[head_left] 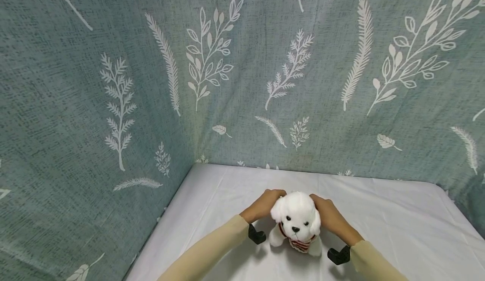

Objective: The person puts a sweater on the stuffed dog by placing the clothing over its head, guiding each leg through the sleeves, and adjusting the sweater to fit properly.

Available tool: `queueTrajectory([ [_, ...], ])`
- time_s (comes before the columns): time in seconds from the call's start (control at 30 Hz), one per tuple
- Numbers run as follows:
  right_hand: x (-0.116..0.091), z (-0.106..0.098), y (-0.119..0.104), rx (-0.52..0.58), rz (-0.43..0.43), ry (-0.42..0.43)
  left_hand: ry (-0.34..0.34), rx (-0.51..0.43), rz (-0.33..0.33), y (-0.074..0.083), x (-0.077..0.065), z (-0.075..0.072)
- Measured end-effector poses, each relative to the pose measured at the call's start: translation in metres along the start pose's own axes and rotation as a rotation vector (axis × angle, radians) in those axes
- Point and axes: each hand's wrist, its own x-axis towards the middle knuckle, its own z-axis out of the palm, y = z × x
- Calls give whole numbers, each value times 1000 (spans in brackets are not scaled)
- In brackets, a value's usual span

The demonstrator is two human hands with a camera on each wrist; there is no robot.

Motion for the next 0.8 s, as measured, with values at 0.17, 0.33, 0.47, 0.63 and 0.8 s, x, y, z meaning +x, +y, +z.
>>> queueTrajectory([
  [0.17, -6, -9, -5, 77, 141, -116, -90, -93, -33, -4, -11, -10],
  [0.33, -25, -32, -10, 212, 129, -268, -264, -173, 107, -9, -33, -25],
  [0.47, -41, -42, -16, 335, 107, -381, -321, -228, 252, -5, -46, -24],
  [0.63, -48, -32, -24, 261, 40, -256, -147, -114, 306, 6, -53, -5],
  [0.8, -44, -21, -30, 133, -69, -41, -5, 80, 256, 16, -51, 5],
])
